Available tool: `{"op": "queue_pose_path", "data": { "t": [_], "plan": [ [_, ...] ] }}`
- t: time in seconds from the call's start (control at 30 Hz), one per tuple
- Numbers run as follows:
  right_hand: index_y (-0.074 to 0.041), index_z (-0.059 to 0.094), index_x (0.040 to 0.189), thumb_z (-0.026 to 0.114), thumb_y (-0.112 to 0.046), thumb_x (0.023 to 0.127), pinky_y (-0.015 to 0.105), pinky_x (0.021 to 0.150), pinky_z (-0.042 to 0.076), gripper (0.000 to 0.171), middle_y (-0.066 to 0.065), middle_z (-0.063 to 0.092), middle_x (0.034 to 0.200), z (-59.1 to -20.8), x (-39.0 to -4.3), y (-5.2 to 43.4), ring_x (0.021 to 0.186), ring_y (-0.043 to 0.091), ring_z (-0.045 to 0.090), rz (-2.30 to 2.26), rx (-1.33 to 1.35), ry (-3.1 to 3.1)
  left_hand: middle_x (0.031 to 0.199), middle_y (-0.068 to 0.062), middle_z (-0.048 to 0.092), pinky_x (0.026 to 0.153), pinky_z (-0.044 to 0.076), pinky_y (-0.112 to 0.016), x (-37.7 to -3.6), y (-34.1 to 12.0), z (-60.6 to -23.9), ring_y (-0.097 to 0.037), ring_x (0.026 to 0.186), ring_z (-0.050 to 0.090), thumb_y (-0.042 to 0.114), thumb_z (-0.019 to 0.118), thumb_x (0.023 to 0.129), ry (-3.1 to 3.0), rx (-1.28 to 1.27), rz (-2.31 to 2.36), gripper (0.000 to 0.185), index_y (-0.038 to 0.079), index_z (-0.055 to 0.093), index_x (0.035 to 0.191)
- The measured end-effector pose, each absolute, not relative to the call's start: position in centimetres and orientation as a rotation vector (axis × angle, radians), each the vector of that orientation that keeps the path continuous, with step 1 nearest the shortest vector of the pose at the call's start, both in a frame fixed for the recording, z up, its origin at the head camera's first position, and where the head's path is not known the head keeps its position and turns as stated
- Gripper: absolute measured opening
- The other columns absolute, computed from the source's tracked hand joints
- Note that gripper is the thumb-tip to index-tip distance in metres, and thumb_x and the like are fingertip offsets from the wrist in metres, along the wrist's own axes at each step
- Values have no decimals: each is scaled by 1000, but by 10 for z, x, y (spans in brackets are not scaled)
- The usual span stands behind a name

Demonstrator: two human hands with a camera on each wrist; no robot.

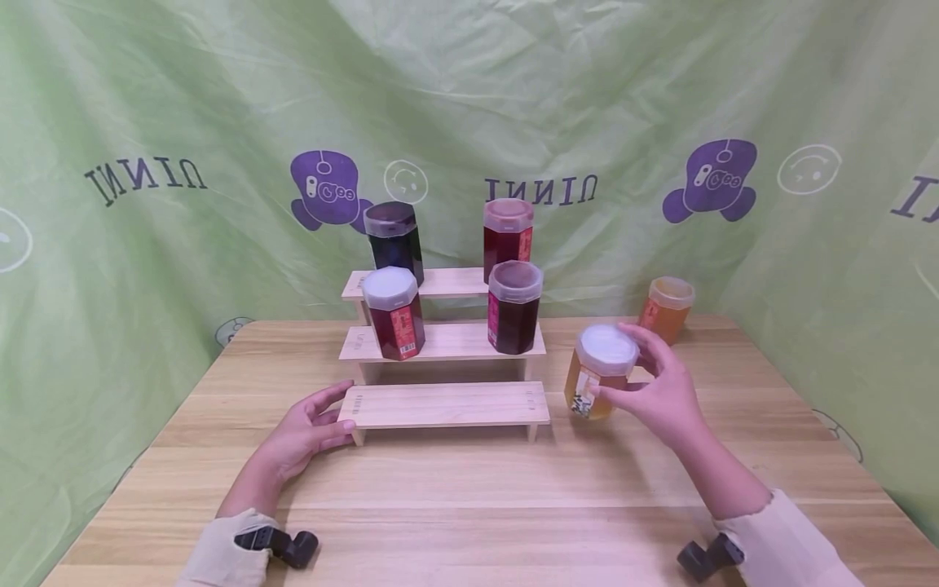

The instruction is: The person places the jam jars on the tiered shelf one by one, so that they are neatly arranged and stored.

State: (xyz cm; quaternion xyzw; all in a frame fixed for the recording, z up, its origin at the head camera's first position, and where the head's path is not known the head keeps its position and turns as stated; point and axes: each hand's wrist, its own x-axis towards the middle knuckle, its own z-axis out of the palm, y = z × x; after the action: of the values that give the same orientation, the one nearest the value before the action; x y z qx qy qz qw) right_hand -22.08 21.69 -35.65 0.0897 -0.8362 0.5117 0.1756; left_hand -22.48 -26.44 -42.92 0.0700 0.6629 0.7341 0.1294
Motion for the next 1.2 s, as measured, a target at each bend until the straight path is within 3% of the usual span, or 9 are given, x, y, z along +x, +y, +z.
{"op": "queue_pose_path", "data": {
  "t": [0.27, 0.67, 1.2],
  "plan": [
    [-27, 44, 126, 84, -16, 55, 27, 66, 56, 83, -3, 44, 125, -350, -215, 210, 98, 16, 51, 1468, 328, -2348, 139, -23, 20, 86, 47, -43, -225, -264, -429, -23, 104, 54, -7, 62, 76, 1920, 210, 2135, 76, 3, 20, 139],
    [-31, 44, 124, 85, -26, 53, 28, 68, 56, 82, -1, 50, 117, -341, -206, 196, 100, 17, 51, 1535, 326, -2364, 140, -21, 19, 86, 47, -43, -225, -265, -429, -23, 104, 53, -7, 61, 76, 1912, 221, 2135, 76, 2, 20, 139],
    [-24, 47, 124, 85, -17, 52, 32, 67, 56, 82, -1, 49, 118, -335, -204, 178, 101, 18, 52, 1630, 454, -2281, 140, -20, 18, 85, 47, -43, -226, -265, -428, -23, 103, 54, -8, 60, 76, 1908, 229, 2138, 76, 2, 19, 139]
  ]
}}
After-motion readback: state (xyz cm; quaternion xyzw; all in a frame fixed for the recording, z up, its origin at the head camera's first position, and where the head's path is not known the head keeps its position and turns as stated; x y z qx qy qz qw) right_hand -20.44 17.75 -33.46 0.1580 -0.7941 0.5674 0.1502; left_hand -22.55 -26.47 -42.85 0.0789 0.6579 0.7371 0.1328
